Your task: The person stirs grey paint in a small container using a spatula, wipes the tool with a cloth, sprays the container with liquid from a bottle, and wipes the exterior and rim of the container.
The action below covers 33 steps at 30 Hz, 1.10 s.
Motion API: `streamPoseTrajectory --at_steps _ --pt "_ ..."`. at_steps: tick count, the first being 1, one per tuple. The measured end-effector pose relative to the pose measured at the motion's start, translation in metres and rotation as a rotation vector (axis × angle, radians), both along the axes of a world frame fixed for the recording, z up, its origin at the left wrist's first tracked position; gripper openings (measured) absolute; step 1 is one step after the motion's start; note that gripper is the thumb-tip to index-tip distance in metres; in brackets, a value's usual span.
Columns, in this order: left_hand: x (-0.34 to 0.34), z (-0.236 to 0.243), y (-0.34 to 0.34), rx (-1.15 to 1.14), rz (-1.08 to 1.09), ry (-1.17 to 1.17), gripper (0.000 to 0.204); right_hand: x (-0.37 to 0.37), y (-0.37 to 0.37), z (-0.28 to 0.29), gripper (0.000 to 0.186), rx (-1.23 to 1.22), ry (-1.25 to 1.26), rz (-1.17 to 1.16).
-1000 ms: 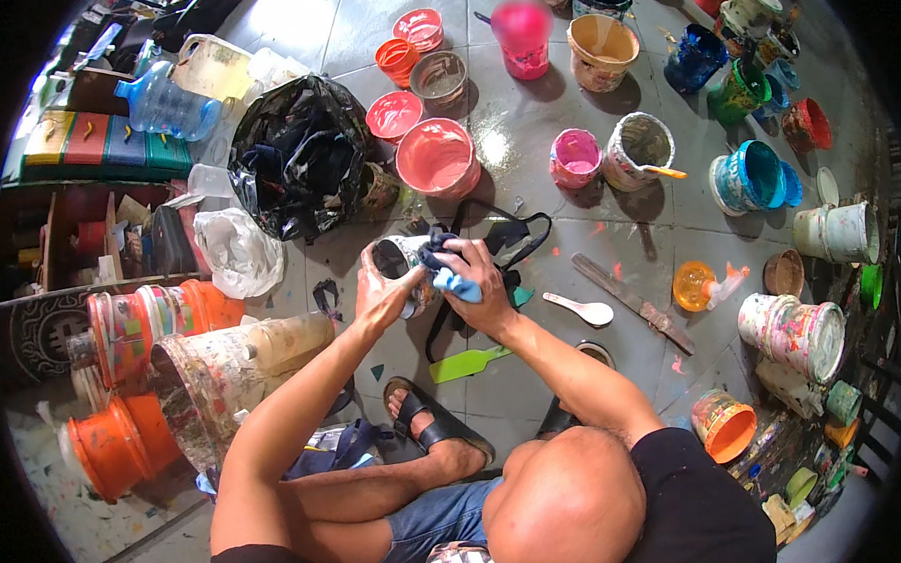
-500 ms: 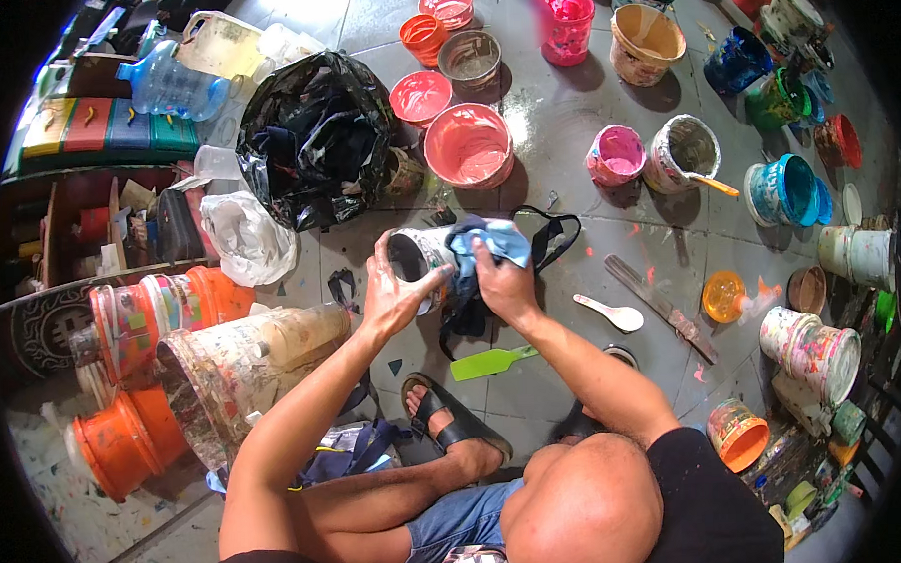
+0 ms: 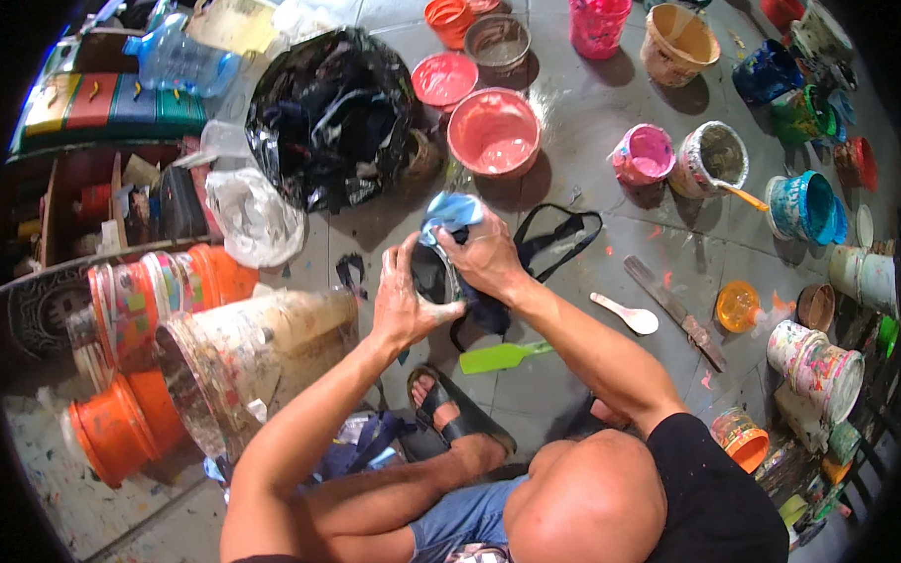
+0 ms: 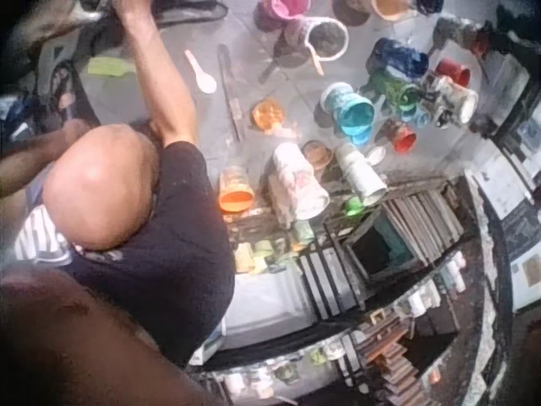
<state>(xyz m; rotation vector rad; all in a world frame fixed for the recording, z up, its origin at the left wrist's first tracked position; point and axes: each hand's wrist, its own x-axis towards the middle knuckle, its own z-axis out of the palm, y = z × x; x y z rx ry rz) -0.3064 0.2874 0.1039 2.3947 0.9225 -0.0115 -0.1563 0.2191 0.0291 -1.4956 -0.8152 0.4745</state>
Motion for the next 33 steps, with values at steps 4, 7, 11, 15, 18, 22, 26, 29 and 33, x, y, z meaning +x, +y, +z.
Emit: streamPoseTrajectory --at_steps 4,7,11,15,18,22,26,29,33 --pt "0.006 0.003 -0.007 -0.015 0.033 0.0 0.109 0.007 -0.016 -0.046 0.032 -0.17 -0.134 -0.104" --pt "-0.014 -0.001 -0.001 0.061 -0.007 -0.002 0.108 -0.004 -0.016 -0.048 0.033 -0.11 0.06 -0.118" --pt "-0.009 0.002 0.003 0.019 0.064 0.022 0.108 -0.018 -0.018 0.004 0.035 -0.007 -0.137 0.025" --pt "0.001 0.01 -0.003 -0.01 0.074 0.099 0.109 0.01 -0.034 -0.045 0.034 -0.244 -0.212 0.084" --pt "-0.012 0.004 0.009 0.045 0.109 0.103 0.109 -0.015 -0.024 -0.003 0.028 -0.039 -0.098 0.057" --pt "-0.01 0.0 0.001 0.013 0.144 0.157 0.11 -0.019 -0.037 -0.021 0.026 -0.073 -0.035 0.056" --pt "-0.008 0.003 0.004 0.02 0.149 0.196 0.111 -0.01 -0.043 -0.023 0.032 0.044 0.112 0.166" --pt "-0.003 0.004 0.005 0.022 0.156 0.147 0.11 -0.011 -0.044 -0.002 0.034 0.098 0.052 0.117" --pt "0.008 0.007 0.006 -0.06 0.261 0.175 0.112 0.011 -0.054 -0.023 0.032 -0.082 0.237 0.17"
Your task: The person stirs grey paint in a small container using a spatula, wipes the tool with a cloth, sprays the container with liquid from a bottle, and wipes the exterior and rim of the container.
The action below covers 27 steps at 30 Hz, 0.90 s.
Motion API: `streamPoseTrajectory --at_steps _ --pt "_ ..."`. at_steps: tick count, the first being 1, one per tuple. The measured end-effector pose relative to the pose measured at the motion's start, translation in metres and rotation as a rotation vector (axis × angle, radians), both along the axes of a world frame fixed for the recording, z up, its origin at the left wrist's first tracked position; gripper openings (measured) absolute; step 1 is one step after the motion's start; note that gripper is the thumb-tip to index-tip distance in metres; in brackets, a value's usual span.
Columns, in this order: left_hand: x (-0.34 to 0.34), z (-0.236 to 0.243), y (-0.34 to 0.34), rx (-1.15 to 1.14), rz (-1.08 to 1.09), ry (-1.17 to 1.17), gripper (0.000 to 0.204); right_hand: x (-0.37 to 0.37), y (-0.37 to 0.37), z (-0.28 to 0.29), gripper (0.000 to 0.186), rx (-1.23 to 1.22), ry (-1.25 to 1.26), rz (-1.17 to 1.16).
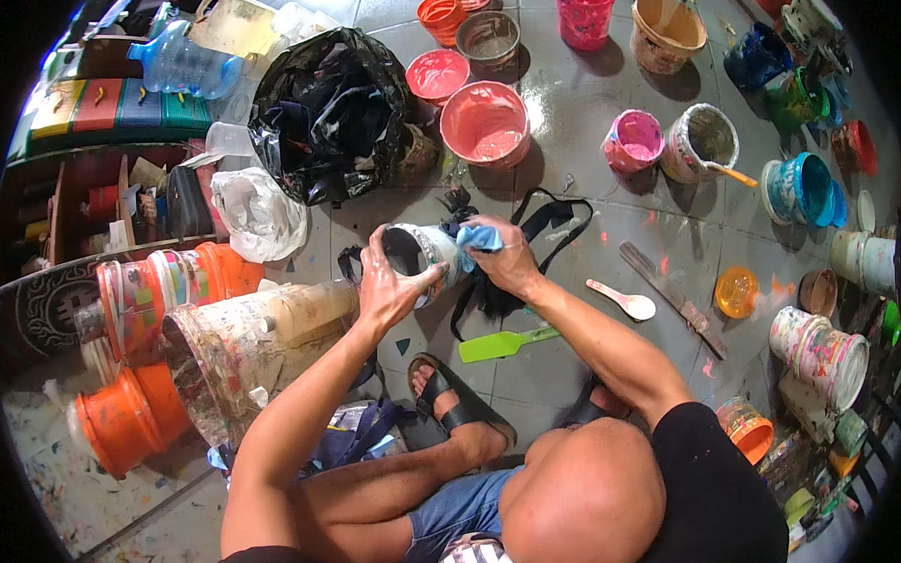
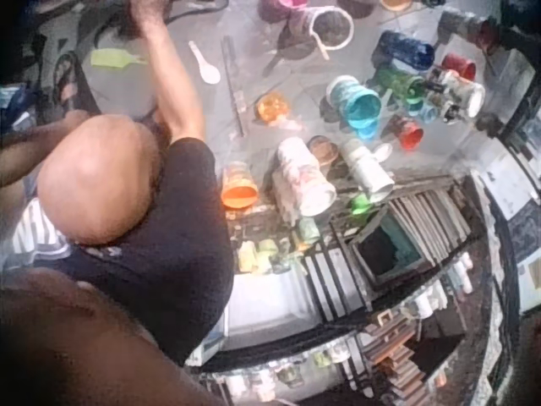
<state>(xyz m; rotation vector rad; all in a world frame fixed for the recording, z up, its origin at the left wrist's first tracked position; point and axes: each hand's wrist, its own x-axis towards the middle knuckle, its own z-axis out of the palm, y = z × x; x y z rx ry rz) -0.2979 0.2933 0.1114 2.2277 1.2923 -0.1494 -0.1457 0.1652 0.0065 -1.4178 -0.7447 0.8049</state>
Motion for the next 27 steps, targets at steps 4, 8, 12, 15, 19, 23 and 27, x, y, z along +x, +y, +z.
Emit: streamPoseTrajectory --at_steps 4,8,12,15,19,23,27 --pt "-0.013 -0.009 0.009 -0.007 0.024 -0.001 0.115 -0.033 -0.004 0.018 0.033 0.175 -0.208 -0.084" --pt "-0.002 -0.005 0.009 0.036 0.098 0.038 0.112 -0.025 -0.02 -0.024 0.031 -0.077 -0.302 -0.044" --pt "-0.003 -0.021 0.017 -0.166 0.308 -0.146 0.107 -0.045 -0.006 -0.007 0.027 -0.114 0.055 -0.296" --pt "0.006 -0.025 -0.005 -0.358 0.529 -0.226 0.099 -0.049 0.001 0.031 0.03 0.079 -0.082 -0.356" --pt "0.039 0.003 -0.025 -0.59 0.734 -0.282 0.097 -0.026 -0.018 0.026 0.038 0.153 -0.36 -0.267" --pt "0.046 0.017 -0.021 -0.61 0.768 -0.196 0.098 -0.01 -0.007 0.0 0.042 0.006 -0.328 -0.277" --pt "0.018 -0.003 -0.009 -0.591 0.771 -0.287 0.096 -0.027 0.002 0.035 0.04 0.19 -0.403 -0.185"
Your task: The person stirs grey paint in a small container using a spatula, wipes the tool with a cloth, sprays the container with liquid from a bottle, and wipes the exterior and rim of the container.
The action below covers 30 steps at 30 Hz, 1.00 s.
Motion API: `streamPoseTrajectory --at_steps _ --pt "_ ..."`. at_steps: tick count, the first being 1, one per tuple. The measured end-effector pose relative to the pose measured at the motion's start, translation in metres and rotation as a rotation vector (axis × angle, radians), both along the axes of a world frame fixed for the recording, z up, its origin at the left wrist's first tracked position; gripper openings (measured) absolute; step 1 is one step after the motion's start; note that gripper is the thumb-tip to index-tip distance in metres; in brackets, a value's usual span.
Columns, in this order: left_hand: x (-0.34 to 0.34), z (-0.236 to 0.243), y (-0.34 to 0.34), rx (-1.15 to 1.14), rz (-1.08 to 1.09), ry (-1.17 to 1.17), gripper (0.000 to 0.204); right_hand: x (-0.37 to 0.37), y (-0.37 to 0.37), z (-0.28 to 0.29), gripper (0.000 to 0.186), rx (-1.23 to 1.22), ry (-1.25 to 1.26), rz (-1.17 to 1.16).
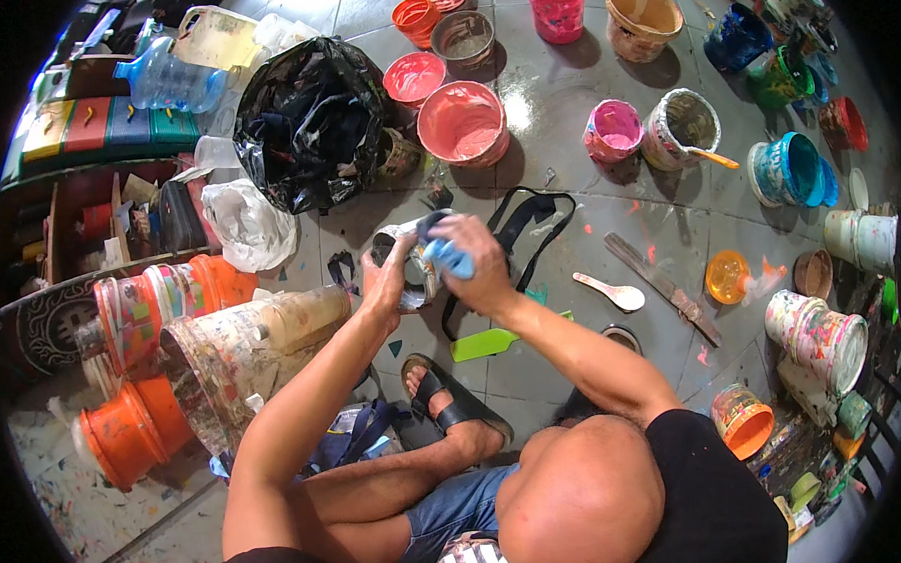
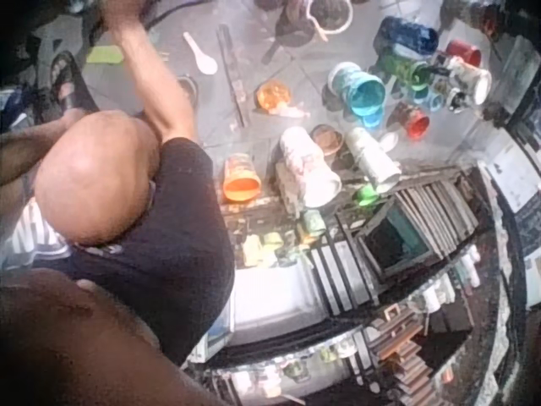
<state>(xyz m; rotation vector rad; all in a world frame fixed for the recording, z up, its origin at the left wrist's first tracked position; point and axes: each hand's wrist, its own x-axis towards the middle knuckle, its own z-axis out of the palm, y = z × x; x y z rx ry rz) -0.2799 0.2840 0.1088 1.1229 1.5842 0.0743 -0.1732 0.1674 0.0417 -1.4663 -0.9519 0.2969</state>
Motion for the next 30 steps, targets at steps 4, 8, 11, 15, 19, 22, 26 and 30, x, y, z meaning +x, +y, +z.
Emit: streamPoseTrajectory --at_steps 4,8,11,15,19,22,26,30 --pt "-0.003 -0.002 -0.006 0.024 -0.062 -0.006 0.098 0.007 0.002 -0.021 0.039 0.0 0.013 -0.034" --pt "0.004 -0.004 -0.011 0.044 -0.064 0.047 0.101 0.028 0.009 -0.022 0.039 -0.275 0.15 -0.042" --pt "-0.013 -0.014 -0.004 0.122 -0.075 0.061 0.103 -0.005 0.013 0.009 0.041 -0.089 0.021 -0.017" --pt "-0.003 -0.012 -0.009 0.144 -0.135 0.065 0.105 0.019 0.015 -0.019 0.038 -0.16 -0.026 -0.094" --pt "0.011 -0.003 -0.022 0.122 -0.101 0.128 0.111 0.047 0.028 -0.04 0.025 -0.622 0.106 -0.054" --pt "0.007 0.005 -0.019 0.052 -0.022 0.08 0.108 0.007 0.024 -0.005 0.031 -0.174 0.082 -0.097" --pt "0.01 0.011 -0.007 -0.099 0.068 0.0 0.099 -0.019 0.003 -0.006 0.04 -0.068 -0.024 -0.177" --pt "0.012 -0.002 0.004 -0.302 0.065 -0.084 0.072 0.003 -0.004 -0.048 0.037 -0.255 0.054 -0.236"
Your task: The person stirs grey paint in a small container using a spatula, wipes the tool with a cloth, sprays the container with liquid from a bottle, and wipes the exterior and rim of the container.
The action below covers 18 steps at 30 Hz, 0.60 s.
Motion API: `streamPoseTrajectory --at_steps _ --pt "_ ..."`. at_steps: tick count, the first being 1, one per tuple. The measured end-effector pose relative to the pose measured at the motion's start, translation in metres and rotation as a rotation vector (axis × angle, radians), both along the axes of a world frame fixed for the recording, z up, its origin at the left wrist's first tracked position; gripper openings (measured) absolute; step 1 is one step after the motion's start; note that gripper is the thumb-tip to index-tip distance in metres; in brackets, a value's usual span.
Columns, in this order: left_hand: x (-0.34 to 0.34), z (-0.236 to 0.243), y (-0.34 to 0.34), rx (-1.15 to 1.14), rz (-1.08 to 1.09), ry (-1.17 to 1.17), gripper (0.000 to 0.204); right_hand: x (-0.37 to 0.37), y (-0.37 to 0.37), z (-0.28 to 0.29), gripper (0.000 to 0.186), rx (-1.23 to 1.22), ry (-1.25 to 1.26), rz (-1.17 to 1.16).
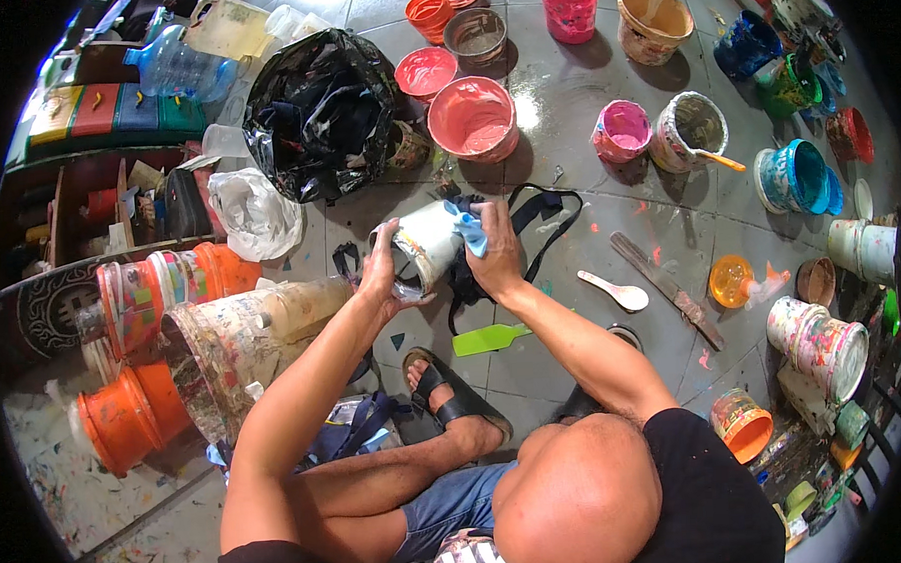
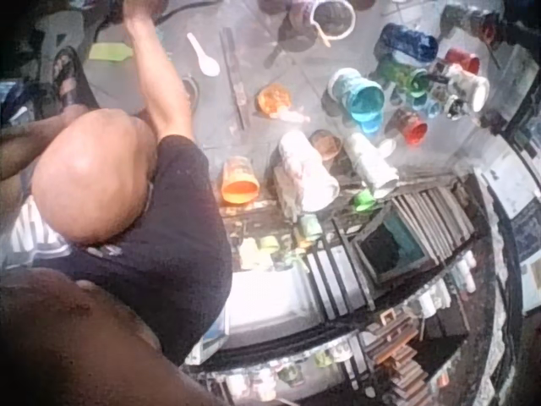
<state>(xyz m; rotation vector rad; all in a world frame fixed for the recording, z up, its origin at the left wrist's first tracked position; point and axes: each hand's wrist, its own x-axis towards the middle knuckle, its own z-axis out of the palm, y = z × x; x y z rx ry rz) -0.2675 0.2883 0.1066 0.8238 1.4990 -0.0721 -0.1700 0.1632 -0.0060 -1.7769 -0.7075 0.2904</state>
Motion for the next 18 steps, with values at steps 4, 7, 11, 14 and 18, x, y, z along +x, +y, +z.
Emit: streamPoseTrajectory --at_steps 4,7,11,14,18 --pt "-0.017 0.005 0.019 -0.094 0.02 -0.074 0.073 -0.026 0.007 0.037 0.04 0.217 -0.13 0.223" --pt "-0.014 0.002 0.02 -0.154 0.039 -0.106 0.075 -0.04 -0.004 0.015 0.042 0.143 -0.198 0.232" --pt "-0.007 0.008 0.025 -0.176 0.148 -0.076 0.074 -0.033 -0.013 -0.021 0.037 -0.159 -0.06 0.216" --pt "-0.02 0.006 0.021 -0.215 0.161 -0.136 0.074 -0.048 -0.009 0.005 0.037 0.218 -0.064 0.165" --pt "-0.013 0.005 0.016 -0.195 0.147 -0.149 0.07 -0.065 -0.011 0.004 0.043 0.183 -0.035 0.247"
